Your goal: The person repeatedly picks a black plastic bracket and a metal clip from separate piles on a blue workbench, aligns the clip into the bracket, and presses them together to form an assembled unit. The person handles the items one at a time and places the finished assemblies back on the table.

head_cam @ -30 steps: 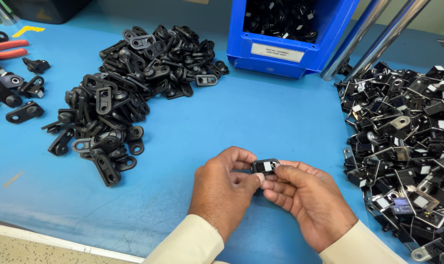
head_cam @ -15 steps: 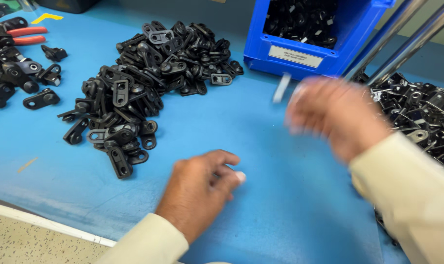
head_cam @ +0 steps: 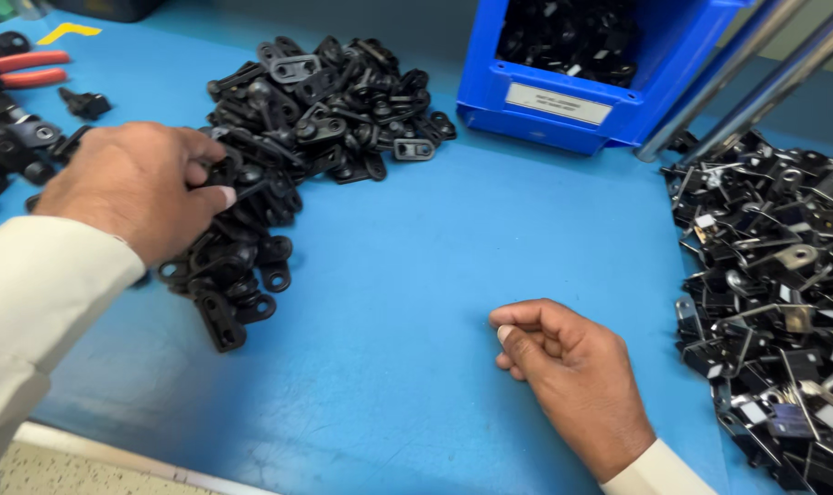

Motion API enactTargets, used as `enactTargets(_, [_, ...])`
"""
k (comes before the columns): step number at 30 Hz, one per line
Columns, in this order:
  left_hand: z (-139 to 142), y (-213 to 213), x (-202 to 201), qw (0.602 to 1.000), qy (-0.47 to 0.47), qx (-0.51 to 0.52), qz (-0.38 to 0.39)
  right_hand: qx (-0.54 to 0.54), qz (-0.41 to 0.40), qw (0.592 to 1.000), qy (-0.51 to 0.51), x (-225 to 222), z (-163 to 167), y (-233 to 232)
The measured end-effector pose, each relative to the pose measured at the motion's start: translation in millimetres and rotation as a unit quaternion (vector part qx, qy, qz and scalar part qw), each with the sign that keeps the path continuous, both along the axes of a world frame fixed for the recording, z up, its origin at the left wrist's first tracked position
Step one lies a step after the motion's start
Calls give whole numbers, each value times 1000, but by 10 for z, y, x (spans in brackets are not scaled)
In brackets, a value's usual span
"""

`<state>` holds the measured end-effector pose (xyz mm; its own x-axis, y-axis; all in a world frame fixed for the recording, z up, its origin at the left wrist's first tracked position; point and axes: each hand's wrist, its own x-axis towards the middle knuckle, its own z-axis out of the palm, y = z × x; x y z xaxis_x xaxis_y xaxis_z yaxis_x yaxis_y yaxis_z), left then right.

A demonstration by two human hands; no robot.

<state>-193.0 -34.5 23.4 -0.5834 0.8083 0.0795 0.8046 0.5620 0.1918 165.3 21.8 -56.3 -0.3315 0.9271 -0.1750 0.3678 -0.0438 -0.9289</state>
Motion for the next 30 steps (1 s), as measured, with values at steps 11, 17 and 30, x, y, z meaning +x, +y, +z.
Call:
enactTargets(11, [269, -36, 311, 998, 7, 57, 5, 428, -149, 765, -457, 907, 475, 1786])
enactTargets(17, [64, 59, 744, 956, -186, 210, -89, 284, -126, 699, -644, 737, 438, 2511])
enactTargets(30, [-176, 46, 1802, 860, -508, 52, -10, 380, -88, 795, -464, 805, 418, 1969])
